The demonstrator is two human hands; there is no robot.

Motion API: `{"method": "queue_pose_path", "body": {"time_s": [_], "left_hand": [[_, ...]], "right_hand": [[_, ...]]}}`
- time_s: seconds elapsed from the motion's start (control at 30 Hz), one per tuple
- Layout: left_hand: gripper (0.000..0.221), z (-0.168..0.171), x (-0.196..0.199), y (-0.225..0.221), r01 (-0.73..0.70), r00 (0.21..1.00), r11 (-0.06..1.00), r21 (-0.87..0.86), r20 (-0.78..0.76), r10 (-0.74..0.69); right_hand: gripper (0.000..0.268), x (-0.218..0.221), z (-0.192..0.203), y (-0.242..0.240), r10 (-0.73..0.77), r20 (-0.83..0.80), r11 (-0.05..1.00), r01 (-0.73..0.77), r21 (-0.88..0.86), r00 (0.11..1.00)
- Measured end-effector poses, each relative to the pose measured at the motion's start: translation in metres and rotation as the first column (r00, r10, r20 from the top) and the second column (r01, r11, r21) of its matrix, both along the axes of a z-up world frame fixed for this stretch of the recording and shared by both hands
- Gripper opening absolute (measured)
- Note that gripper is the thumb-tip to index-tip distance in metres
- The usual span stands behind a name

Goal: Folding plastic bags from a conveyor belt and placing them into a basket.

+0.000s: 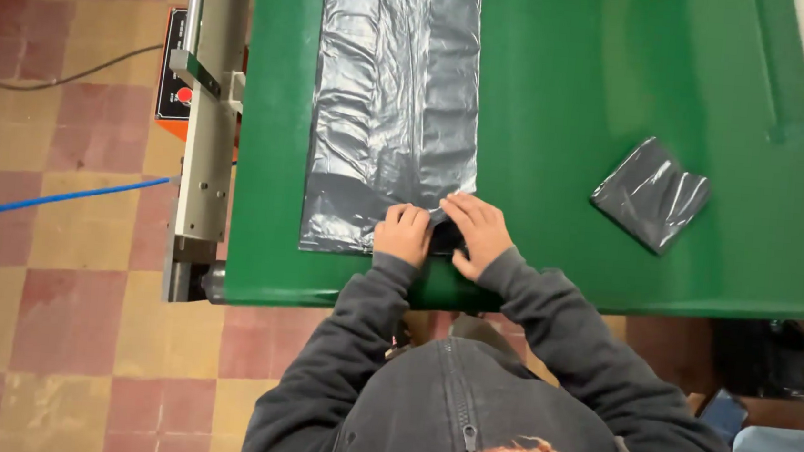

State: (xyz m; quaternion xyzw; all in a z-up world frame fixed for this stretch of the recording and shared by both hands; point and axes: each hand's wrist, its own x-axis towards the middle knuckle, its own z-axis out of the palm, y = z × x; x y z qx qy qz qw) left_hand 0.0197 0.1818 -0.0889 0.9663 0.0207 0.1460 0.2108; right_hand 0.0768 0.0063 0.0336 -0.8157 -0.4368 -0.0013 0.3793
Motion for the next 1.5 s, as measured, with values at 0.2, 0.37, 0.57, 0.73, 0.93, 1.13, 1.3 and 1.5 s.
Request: {"method": "queue_pose_path", "body": {"time_s": [0.2,0.37,0.57,0.73,0.93,1.13,1.3,1.5], "left_hand": [[0.048,0.064,-0.015,0.02,0.235,0.938,0.972,-0.032,0.269,-0.218],[0.033,0.031,-0.019,0.019,0.221,0.954,0.973,0.071,0.191,-0.231],[0.026,0.024,-0.004,0.02,0.135,0.981,0.99,-0.028,0.142,-0.13],[0.034,0.098,-0.028,0.051,0.26,0.957,0.964,-0.048,0.147,-0.251],[0.038,0.095,-0.08,0.117,0.252,0.95,0.968,0.016,-0.192,-0.244],[0.019,0.095,0.08,0.147,0.176,0.935,0.712,-0.68,-0.111,-0.337],[0.034,0.006,0.233,0.169,-0.05,0.997,0.803,-0.594,-0.075,0.006],[0.048,-0.032,0.262,0.164,-0.268,0.957,0.923,-0.276,-0.183,0.223]], "right_hand": [[0.057,0.031,-0.064,-0.001,-0.071,0.271,0.971,0.129,-0.2,0.96],[0.051,0.017,-0.035,-0.022,-0.184,-0.086,0.983,0.183,-0.03,0.979],[0.081,0.024,-0.009,-0.004,-0.153,0.035,0.988,0.154,-0.031,0.988],[0.054,0.039,-0.05,-0.011,-0.033,0.145,0.999,0.037,-0.028,0.989],[0.03,0.033,-0.046,-0.103,0.066,-0.417,0.996,-0.033,0.086,0.907],[0.021,0.155,-0.073,-0.118,-0.272,-0.562,0.951,0.308,-0.031,0.781],[0.046,0.305,-0.072,-0.045,-0.371,-0.42,0.918,0.395,-0.032,0.828],[0.068,0.365,-0.054,0.013,-0.238,0.081,0.908,0.251,-0.337,0.968]]}}
